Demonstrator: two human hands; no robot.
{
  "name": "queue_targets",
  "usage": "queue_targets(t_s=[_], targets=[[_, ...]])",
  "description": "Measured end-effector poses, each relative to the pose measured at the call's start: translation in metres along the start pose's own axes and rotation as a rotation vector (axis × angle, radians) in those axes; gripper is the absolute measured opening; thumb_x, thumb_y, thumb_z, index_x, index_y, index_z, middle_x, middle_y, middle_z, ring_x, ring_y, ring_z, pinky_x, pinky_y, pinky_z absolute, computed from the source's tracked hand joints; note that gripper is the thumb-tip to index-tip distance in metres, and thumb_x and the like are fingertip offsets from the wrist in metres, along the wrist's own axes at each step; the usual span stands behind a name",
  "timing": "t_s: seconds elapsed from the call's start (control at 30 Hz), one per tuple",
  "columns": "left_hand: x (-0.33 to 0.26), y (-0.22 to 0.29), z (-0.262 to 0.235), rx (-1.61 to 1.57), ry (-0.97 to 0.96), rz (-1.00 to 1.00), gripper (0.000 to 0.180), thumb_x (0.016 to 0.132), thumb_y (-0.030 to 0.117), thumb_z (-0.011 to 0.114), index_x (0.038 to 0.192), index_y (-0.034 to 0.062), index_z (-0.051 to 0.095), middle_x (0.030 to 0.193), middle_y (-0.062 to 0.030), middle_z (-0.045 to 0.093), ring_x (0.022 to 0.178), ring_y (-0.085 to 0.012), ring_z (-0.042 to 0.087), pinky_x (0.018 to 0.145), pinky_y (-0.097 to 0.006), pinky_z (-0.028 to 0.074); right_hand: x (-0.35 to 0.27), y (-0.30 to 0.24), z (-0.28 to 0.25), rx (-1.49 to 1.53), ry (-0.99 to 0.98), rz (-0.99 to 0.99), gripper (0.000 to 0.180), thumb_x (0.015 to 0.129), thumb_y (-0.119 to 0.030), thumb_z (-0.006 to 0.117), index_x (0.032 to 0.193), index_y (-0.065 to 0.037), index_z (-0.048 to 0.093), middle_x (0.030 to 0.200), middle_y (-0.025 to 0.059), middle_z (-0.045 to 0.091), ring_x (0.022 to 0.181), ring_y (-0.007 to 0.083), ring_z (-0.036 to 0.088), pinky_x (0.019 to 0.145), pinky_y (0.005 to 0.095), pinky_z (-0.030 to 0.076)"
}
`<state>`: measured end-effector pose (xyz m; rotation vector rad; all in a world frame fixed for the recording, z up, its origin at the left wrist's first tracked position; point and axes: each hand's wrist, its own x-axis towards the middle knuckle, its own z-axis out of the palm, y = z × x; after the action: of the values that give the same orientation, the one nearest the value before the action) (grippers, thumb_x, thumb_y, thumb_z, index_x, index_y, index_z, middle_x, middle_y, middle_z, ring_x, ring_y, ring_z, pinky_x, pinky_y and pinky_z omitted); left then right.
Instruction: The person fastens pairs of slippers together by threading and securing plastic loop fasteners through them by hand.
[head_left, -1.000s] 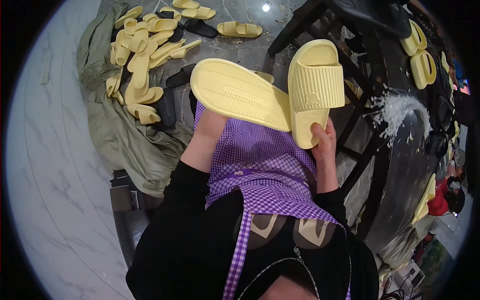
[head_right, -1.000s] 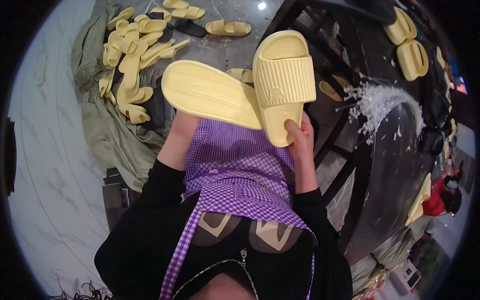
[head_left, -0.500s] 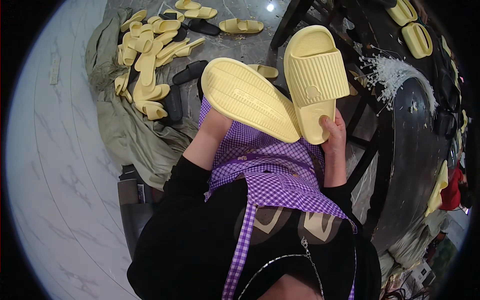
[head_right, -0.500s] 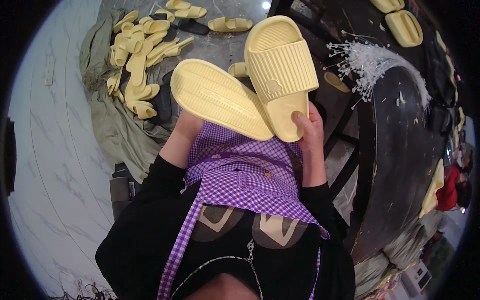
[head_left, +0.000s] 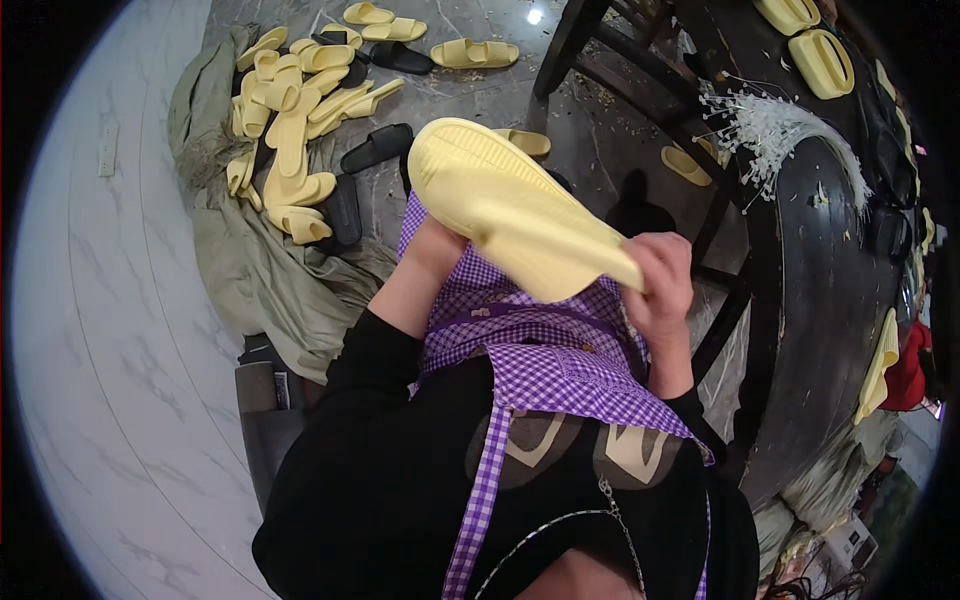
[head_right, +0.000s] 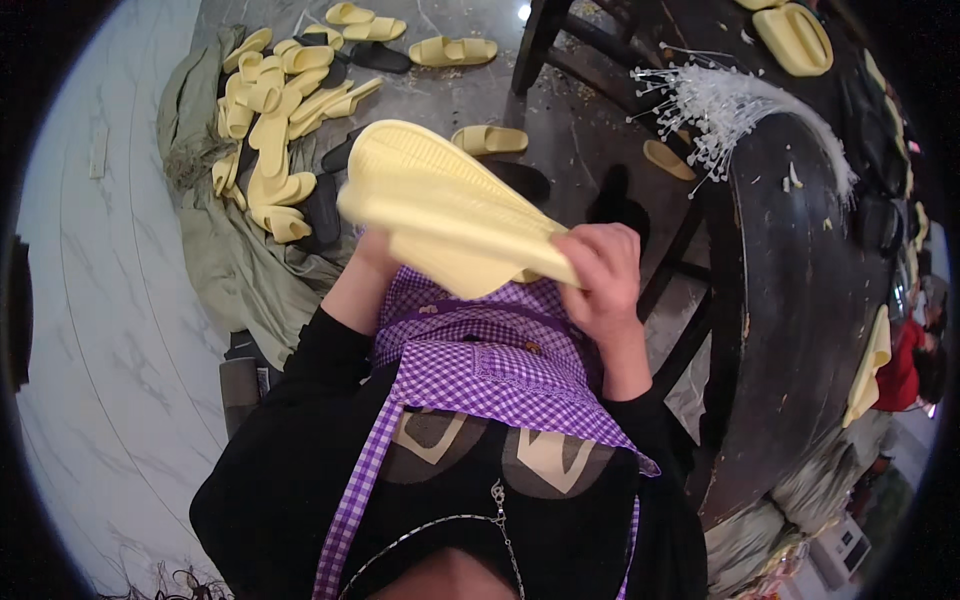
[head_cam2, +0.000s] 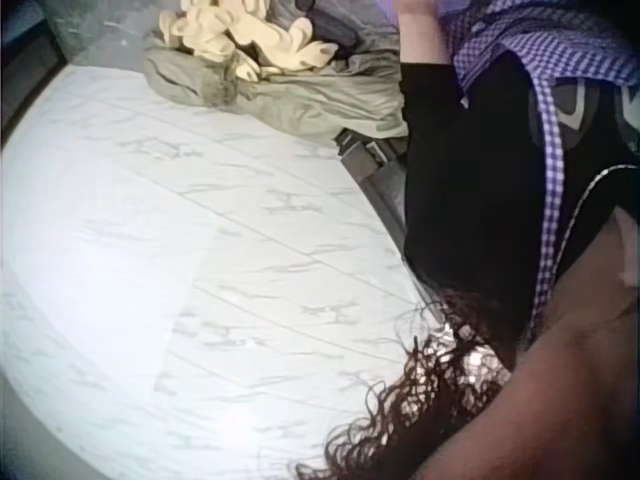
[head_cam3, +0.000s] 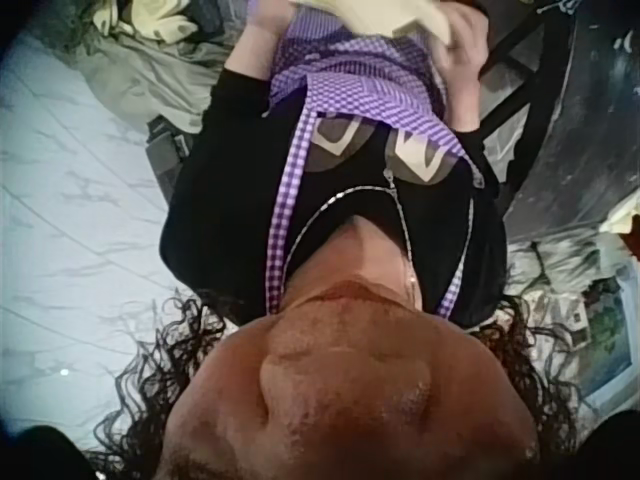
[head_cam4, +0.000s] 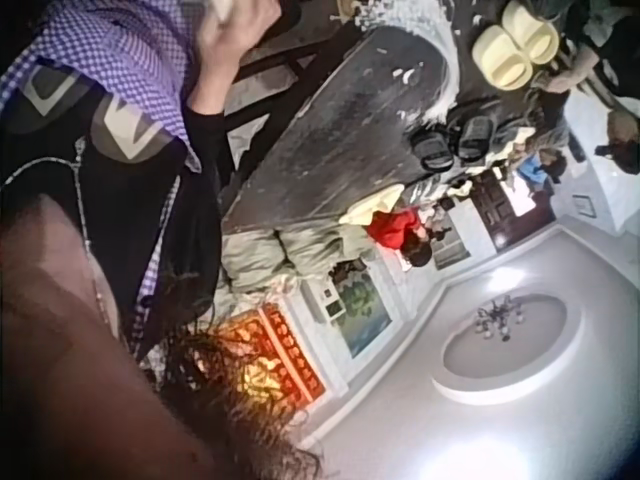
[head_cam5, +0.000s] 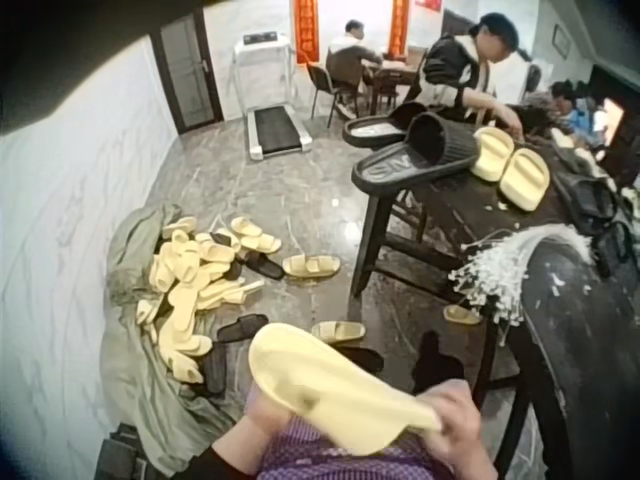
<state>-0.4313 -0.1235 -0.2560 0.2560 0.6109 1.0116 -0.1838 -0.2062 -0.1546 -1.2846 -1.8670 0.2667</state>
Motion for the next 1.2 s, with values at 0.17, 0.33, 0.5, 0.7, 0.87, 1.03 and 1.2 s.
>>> queue_targets(t_s=[0.17,0.33,0.5,0.7,0.87,1.03,1.2], targets=[[-0.007,-0.003,-0.017,-0.392,-0.353,-0.153,0.045,0.092,0.033,0.043,0.127,0.0044,0.04,0.126,-0.0143,0.047,0.108,-0.0225,0.054,0.088,-0.035,0.05,-0.005,-0.011,0.005,-0.167,-0.123,-0.204,0.035,0.058,-0.004,0.063,0.093,-0.009,0.065,0.09,0.0091,0.057,0.083,0.0268,0.053,0.076,0.0389,0.041],[0.001,-0.002,-0.007,-0.379,-0.415,-0.156,0.047,0.092,0.035,0.044,0.126,0.0038,0.04,0.125,-0.0143,0.048,0.106,-0.0221,0.055,0.087,-0.034,0.051,-0.01,-0.015,0.007,-0.215,-0.11,-0.244,0.033,0.059,-0.007,0.066,0.091,-0.012,0.064,0.092,0.008,0.057,0.085,0.0252,0.053,0.078,0.0384,0.04],[0.016,0.005,0.001,-0.353,-0.497,-0.162,0.048,0.091,0.037,0.045,0.125,0.0033,0.04,0.123,-0.0144,0.048,0.105,-0.0218,0.056,0.085,-0.034,0.051,-0.015,-0.021,0.002,-0.324,-0.074,-0.295,0.027,0.064,-0.013,0.069,0.09,-0.018,0.064,0.092,0.0058,0.056,0.089,0.0221,0.05,0.079,0.0369,0.04],[0.029,0.012,0.013,-0.329,-0.602,-0.165,0.05,0.09,0.039,0.046,0.124,0.0026,0.041,0.122,-0.0145,0.049,0.104,-0.0213,0.057,0.084,-0.033,0.052,-0.017,-0.023,-0.003,-0.368,-0.031,-0.33,0.027,0.065,-0.018,0.071,0.091,-0.021,0.063,0.092,0.0039,0.056,0.09,0.0203,0.049,0.079,0.0347,0.039],[0.025,0.014,0.037,-0.292,-0.609,-0.127,0.049,0.088,0.034,0.052,0.125,0.0056,0.038,0.124,-0.0107,0.045,0.111,-0.0185,0.051,0.092,-0.031,0.046,-0.018,-0.027,-0.008,-0.378,-0.012,-0.338,0.029,0.065,-0.018,0.07,0.092,-0.021,0.062,0.093,0.0031,0.057,0.09,0.0198,0.049,0.077,0.0334,0.04],[0.019,0.013,0.051,-0.312,-0.653,-0.042,0.052,0.089,0.034,0.051,0.129,0.0073,0.032,0.13,-0.0075,0.039,0.118,-0.0168,0.045,0.1,-0.029,0.041,-0.021,-0.025,-0.007,-0.377,0.028,-0.334,0.027,0.066,-0.018,0.07,0.091,-0.019,0.06,0.096,0.0032,0.059,0.094,0.0208,0.048,0.077,0.0331,0.04],[0.01,0.022,0.067,-0.368,-0.554,-0.091,0.053,0.09,0.038,0.048,0.13,0.0068,0.032,0.13,-0.0076,0.039,0.121,-0.0179,0.042,0.102,-0.029,0.038,-0.025,-0.026,-0.005,-0.434,0.07,-0.332,0.026,0.068,-0.017,0.07,0.092,-0.017,0.059,0.101,0.0043,0.06,0.097,0.0231,0.049,0.08,0.0332,0.04]])
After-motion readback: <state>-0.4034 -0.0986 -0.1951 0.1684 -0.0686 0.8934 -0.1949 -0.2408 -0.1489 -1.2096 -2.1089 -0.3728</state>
